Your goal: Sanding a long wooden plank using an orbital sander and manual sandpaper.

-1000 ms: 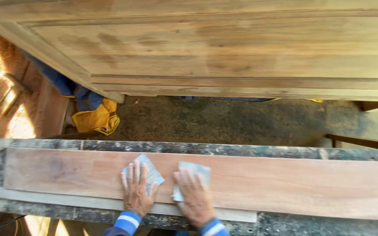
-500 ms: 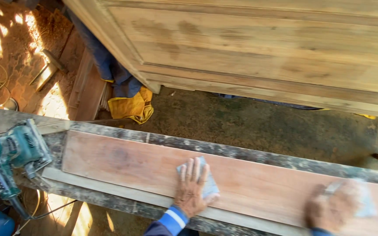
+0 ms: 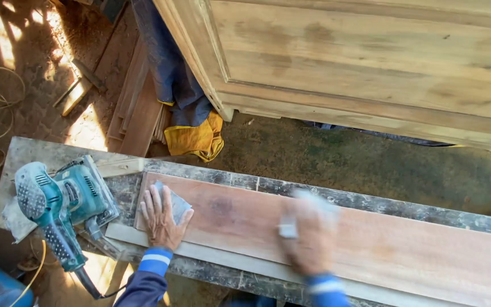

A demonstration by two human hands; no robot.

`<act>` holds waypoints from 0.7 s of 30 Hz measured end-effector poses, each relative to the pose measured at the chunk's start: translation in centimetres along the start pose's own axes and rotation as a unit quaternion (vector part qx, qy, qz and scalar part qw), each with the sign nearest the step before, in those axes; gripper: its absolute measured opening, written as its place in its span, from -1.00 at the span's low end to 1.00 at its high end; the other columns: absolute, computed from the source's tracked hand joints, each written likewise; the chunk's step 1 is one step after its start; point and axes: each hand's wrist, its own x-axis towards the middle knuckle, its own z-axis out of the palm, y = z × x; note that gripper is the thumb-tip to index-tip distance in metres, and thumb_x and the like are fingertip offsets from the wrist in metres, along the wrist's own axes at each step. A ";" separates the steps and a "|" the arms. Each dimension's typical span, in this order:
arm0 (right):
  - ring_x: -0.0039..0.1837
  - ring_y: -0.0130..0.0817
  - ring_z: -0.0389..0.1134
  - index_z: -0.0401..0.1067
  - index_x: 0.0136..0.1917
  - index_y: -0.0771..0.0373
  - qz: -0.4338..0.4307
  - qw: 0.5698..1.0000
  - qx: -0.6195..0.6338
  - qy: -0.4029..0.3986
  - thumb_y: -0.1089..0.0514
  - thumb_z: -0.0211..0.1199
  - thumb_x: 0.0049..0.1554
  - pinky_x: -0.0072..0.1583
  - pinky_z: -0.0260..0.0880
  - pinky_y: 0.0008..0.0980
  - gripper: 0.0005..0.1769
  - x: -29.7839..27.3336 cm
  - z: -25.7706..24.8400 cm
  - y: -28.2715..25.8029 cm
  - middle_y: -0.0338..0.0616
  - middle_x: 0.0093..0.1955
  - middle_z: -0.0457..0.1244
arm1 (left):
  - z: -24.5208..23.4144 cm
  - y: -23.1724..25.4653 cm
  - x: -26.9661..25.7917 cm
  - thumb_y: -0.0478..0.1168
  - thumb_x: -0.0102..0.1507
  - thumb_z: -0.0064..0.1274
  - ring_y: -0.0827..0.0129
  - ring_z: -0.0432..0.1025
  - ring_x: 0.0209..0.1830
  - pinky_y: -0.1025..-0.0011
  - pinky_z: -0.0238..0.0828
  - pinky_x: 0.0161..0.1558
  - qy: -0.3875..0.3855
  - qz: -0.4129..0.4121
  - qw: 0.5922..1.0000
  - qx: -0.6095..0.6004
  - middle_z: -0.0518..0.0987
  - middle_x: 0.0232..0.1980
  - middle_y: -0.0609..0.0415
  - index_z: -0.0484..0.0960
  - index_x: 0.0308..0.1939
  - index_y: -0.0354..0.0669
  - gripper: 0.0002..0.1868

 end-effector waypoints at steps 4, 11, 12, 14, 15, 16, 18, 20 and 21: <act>0.64 0.09 0.01 0.11 0.57 0.34 0.107 0.964 -0.242 0.005 -0.17 0.01 0.30 0.59 -0.03 0.16 -0.25 -8.7 -3.4 18.1 0.19 0.64 -0.01 | -0.3 0.1 0.4 0.32 0.23 -0.05 -0.27 -0.15 0.65 -0.18 -0.31 0.55 0.008 0.002 1.000 -0.002 -0.04 0.63 -0.41 0.02 0.59 -0.25 0.05; 0.59 0.07 0.04 0.09 0.59 0.19 0.046 0.999 0.002 0.012 -0.14 0.14 0.20 0.54 0.01 0.09 -0.20 -2.0 4.9 1.1 0.16 0.59 0.04 | -0.2 -0.4 0.7 0.38 0.19 -0.08 -0.25 -0.15 0.63 -0.17 -0.30 0.54 -0.021 -0.007 1.000 0.011 -0.04 0.62 -0.42 0.03 0.58 -0.25 0.08; 0.59 0.07 0.05 0.08 0.60 0.17 0.042 0.998 0.032 0.015 -0.14 0.16 0.18 0.53 0.02 0.08 -0.19 -0.1 5.7 -4.4 0.16 0.58 0.05 | 0.1 -0.3 0.7 0.41 0.17 -0.08 -0.26 -0.15 0.62 -0.18 -0.30 0.53 -0.024 -0.013 0.999 0.019 -0.05 0.61 -0.45 0.04 0.57 -0.26 0.11; 0.64 -0.06 0.03 0.09 0.62 0.11 -0.059 0.997 0.010 -0.055 -0.13 0.16 0.20 0.59 -0.04 0.01 -0.20 -0.8 9.2 -11.4 0.03 0.63 0.05 | -0.1 -0.1 0.3 0.40 0.18 -0.08 -0.26 -0.14 0.64 -0.17 -0.30 0.55 -0.028 -0.014 1.000 0.005 -0.04 0.63 -0.44 0.06 0.58 -0.25 0.10; 0.69 -0.20 0.01 0.09 0.65 0.06 -0.167 0.978 -0.002 -0.125 -0.13 0.15 0.22 0.64 -0.09 -0.06 -0.20 -1.1 11.1 -14.7 -0.11 0.67 0.04 | -0.1 0.1 0.1 0.39 0.18 -0.09 -0.27 -0.14 0.66 -0.17 -0.30 0.57 -0.027 -0.021 0.999 -0.001 -0.03 0.65 -0.44 0.07 0.59 -0.24 0.08; 0.69 -0.20 0.01 0.09 0.65 0.06 -0.158 0.980 -0.006 -0.124 -0.13 0.15 0.22 0.64 -0.09 -0.06 -0.20 -2.0 10.0 -14.0 -0.11 0.67 0.04 | -0.1 -0.1 0.0 0.39 0.18 -0.09 -0.27 -0.14 0.66 -0.17 -0.30 0.57 -0.031 -0.013 0.999 -0.004 -0.03 0.65 -0.44 0.07 0.59 -0.24 0.08; 0.67 -0.17 -0.07 0.03 0.64 0.18 -0.280 0.932 -0.034 -0.228 -0.14 0.15 0.03 0.58 -0.12 -0.08 -0.02 -3.8 7.9 -12.8 -0.07 0.69 -0.03 | -0.1 -0.5 0.1 0.36 0.25 -0.10 -0.31 -0.15 0.69 -0.22 -0.32 0.58 -0.025 -0.001 0.999 -0.021 -0.02 0.67 -0.47 0.08 0.62 -0.29 0.06; 0.66 -0.12 -0.09 0.03 0.63 0.21 -0.181 0.970 -0.030 -0.159 -0.16 0.12 0.11 0.56 -0.15 0.03 -0.09 -6.5 4.9 -5.4 -0.03 0.66 -0.04 | 0.1 -0.7 -0.1 0.37 0.26 -0.11 -0.32 -0.16 0.69 -0.23 -0.33 0.60 -0.029 0.008 0.999 -0.021 -0.02 0.67 -0.48 0.08 0.62 -0.30 0.06; 0.65 -0.06 -0.10 0.03 0.61 0.23 -0.091 0.992 -0.025 -0.087 -0.18 0.08 0.20 0.54 -0.17 0.13 -0.16 -8.1 3.0 -1.7 0.01 0.64 -0.06 | 0.3 -0.7 -0.5 0.37 0.26 -0.12 -0.33 -0.17 0.70 -0.25 -0.34 0.61 -0.025 0.006 1.000 -0.018 -0.02 0.67 -0.49 0.08 0.62 -0.31 0.07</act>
